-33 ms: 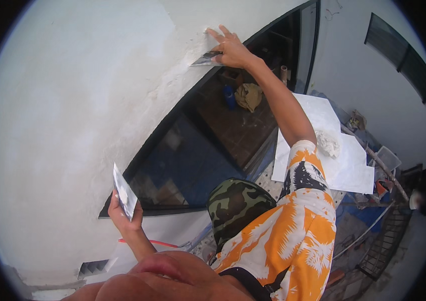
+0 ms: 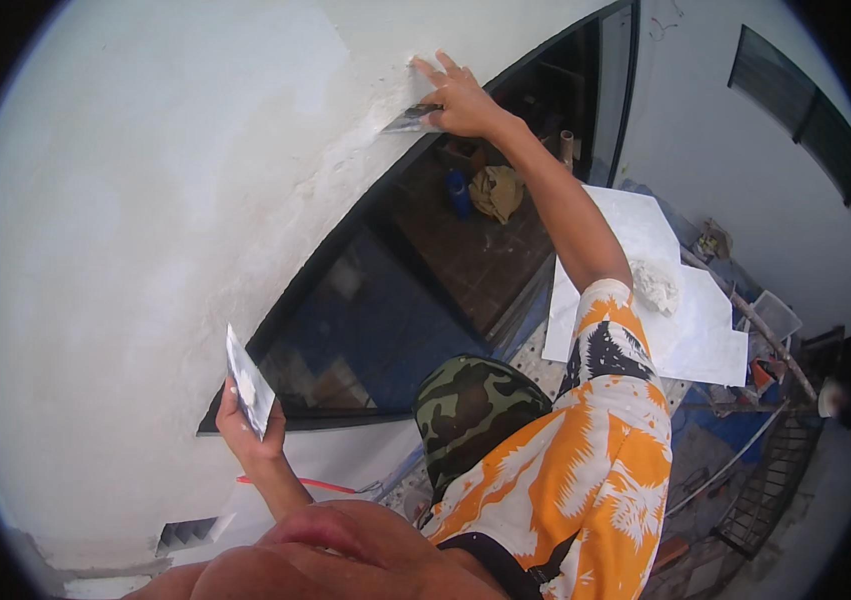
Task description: The person applies white plaster to a wall using a trowel and a hawk. They repeatedly scoop plaster from the hawk and spread it onto the wall surface, smoothing it out.
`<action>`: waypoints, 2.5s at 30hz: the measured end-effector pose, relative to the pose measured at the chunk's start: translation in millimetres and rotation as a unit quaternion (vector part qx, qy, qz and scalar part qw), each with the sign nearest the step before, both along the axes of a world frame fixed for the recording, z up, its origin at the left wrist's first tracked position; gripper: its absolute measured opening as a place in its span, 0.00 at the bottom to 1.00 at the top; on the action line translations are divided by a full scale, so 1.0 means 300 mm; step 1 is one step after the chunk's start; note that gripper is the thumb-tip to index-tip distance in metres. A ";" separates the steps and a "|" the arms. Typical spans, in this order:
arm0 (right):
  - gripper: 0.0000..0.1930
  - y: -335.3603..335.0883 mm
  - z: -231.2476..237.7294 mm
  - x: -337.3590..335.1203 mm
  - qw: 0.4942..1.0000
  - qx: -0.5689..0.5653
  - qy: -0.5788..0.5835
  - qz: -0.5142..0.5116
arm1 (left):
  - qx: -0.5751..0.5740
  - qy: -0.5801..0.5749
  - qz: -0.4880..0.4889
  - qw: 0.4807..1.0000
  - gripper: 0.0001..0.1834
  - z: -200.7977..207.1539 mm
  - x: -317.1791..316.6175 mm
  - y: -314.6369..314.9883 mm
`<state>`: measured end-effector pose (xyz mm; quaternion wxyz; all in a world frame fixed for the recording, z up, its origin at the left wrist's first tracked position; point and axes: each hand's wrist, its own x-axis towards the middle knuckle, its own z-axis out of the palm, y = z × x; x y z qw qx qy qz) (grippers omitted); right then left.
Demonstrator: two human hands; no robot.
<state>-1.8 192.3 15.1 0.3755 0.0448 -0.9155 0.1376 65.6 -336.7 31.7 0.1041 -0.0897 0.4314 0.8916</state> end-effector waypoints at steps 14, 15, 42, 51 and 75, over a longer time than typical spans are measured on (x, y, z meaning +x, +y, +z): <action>0.15 -0.057 0.035 -0.011 0.997 0.019 -0.045 -0.053 | 0.001 0.009 -0.006 1.000 0.16 0.011 -0.002 0.020; 0.15 -0.056 0.039 -0.013 0.998 0.020 -0.025 -0.047 | -0.001 0.007 -0.005 1.000 0.18 0.010 -0.003 0.019; 0.12 -0.422 -0.037 0.146 0.963 -0.183 -0.129 0.149 | 0.058 -0.009 -0.030 0.998 0.19 0.012 -0.006 0.031; 0.13 -0.786 -0.008 0.345 0.748 -0.405 0.143 0.505 | 0.123 -0.133 -0.020 0.983 0.13 -0.094 -0.043 0.367; 0.16 -0.740 0.072 0.456 0.319 -0.860 -0.211 0.338 | -0.224 0.781 -0.027 0.582 0.21 -0.094 -0.112 0.327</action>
